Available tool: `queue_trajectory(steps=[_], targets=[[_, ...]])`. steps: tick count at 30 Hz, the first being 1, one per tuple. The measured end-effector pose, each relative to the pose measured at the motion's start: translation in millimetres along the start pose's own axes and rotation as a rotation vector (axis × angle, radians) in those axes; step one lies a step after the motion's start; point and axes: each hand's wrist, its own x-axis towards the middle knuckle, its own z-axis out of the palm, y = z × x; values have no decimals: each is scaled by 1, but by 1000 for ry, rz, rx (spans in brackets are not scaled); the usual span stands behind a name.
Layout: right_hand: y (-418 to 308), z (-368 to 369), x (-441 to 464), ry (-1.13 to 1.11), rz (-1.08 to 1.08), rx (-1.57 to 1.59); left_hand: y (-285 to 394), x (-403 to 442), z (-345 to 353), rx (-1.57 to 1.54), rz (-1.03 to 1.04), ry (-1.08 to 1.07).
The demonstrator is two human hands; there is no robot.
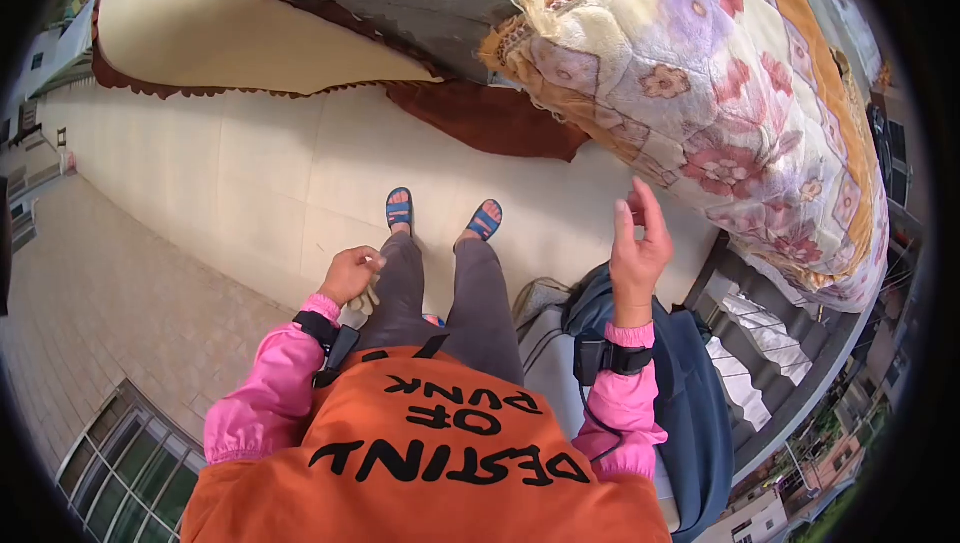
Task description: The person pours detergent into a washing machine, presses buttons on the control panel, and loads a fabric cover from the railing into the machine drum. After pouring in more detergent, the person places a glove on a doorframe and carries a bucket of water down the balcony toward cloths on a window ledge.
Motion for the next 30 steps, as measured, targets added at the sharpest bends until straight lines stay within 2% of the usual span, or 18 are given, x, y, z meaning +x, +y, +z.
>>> queue_trajectory(steps=[1, 3, 7, 9, 11, 12, 15, 16, 17, 18, 20, 21, 25, 26, 27, 28, 30], targets=[[22, 29, -6, -177, -25, -130, -9, 3, 4, -29, -25, -42], [79, 112, -13, -438, 163, -181, -26, 13, 1, -61, -74, -67], [150, 222, 21, -580, 196, -308, -70, 26, -10, -139, -177, -103], [199, 273, 50, -516, -209, -551, -98, 34, -17, -239, -237, -107], [224, 318, 81, -586, -173, -597, -124, 42, -25, -341, -282, -75], [230, 341, 97, -582, -57, -646, -132, 44, -31, -352, -297, -61], [292, 392, 137, -521, -401, -851, -165, 55, -35, -546, -333, -6], [295, 409, 145, -462, -150, -668, -170, 62, -39, -555, -337, 5], [297, 423, 148, -472, -160, -662, -174, 65, -43, -559, -370, -16], [302, 429, 150, -631, -119, -768, -177, 67, -46, -562, -403, -40], [327, 438, 152, -793, -78, -884, -190, 75, -45, -593, -373, -18], [358, 439, 142, -924, -271, -932, -193, 78, -45, -619, -364, 1], [295, 418, 61, -771, 290, -308, -195, 83, -51, -628, -358, -12], [254, 405, 45, -807, 280, -357, -197, 84, -52, -632, -348, -28], [234, 388, 34, -867, 358, -374, -201, 86, -51, -578, -317, -29], [203, 370, 16, -807, 361, -225, -201, 87, -54, -523, -283, -27], [158, 319, -7, -768, 220, -214, -185, 89, -65, -468, -269, -68]])
